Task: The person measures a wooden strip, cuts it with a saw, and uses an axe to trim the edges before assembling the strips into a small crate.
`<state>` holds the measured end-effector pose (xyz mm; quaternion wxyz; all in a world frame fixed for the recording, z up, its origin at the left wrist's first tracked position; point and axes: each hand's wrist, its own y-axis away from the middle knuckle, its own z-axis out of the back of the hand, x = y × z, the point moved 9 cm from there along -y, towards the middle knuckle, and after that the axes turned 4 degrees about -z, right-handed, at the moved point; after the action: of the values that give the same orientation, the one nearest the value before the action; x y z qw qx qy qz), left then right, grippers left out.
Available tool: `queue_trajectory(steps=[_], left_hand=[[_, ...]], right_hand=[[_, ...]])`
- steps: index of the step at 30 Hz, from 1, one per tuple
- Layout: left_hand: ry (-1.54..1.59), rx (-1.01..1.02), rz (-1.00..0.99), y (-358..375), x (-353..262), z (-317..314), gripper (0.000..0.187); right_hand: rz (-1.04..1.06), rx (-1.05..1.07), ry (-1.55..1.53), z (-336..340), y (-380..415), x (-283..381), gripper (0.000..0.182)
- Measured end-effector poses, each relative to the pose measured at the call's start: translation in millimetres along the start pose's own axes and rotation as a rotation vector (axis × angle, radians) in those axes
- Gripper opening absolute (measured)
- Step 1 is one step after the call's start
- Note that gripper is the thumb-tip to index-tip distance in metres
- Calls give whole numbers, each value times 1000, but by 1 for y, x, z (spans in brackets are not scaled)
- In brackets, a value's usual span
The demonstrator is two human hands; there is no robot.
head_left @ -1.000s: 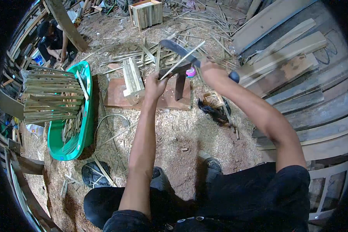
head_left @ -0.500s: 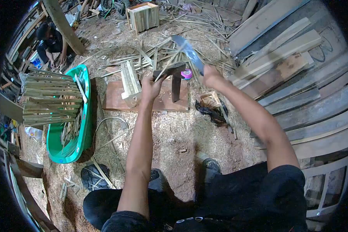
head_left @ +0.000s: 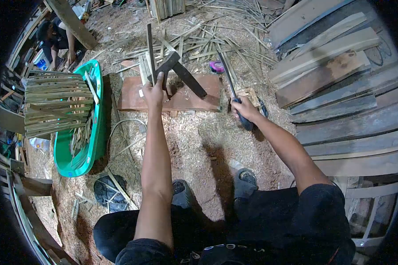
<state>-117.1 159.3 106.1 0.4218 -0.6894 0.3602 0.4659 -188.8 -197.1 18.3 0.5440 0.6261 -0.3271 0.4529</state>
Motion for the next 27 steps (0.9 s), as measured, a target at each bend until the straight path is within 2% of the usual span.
queue_trajectory(steps=[4, 7, 10, 12, 14, 15, 16, 18, 19, 21, 23, 26, 27], left_hand=[[-66, -27, 107, 2, 8, 16, 22], [-89, -8, 105, 6, 3, 17, 23], [-96, 20, 79, 5, 6, 18, 23], [-166, -23, 121, 7, 3, 19, 25], [-187, -38, 176, 12, -8, 11, 27], [-165, -32, 132, 9, -8, 8, 27], [-93, -23, 114, 8, -8, 5, 27], [-147, -18, 269, 7, 4, 3, 28], [-26, -4, 296, 12, 3, -5, 29], [5, 29, 369, 24, -2, -19, 22], [82, 44, 387, 35, -21, -35, 20], [95, 107, 429, 29, -5, -38, 21], [80, 136, 438, 28, -3, -39, 22]], right_hand=[[-43, -49, -22, -3, 5, -4, 13], [-65, -64, -7, 0, -3, -18, 15], [-23, -169, 447, 6, -13, -16, 23], [60, -394, 1007, 8, -6, 8, 50], [118, -514, 1294, -18, 0, 40, 66], [185, -419, 1227, -34, -9, 57, 79], [307, -388, 1166, -48, -13, 77, 81], [541, -329, 1038, -77, -13, 111, 86], [542, -267, 922, -89, -15, 115, 81], [539, -152, 697, -108, -13, 118, 73], [374, -37, 509, -107, -18, 105, 63], [153, 22, 233, -109, 5, 102, 38], [180, -28, 322, -104, 8, 107, 32]])
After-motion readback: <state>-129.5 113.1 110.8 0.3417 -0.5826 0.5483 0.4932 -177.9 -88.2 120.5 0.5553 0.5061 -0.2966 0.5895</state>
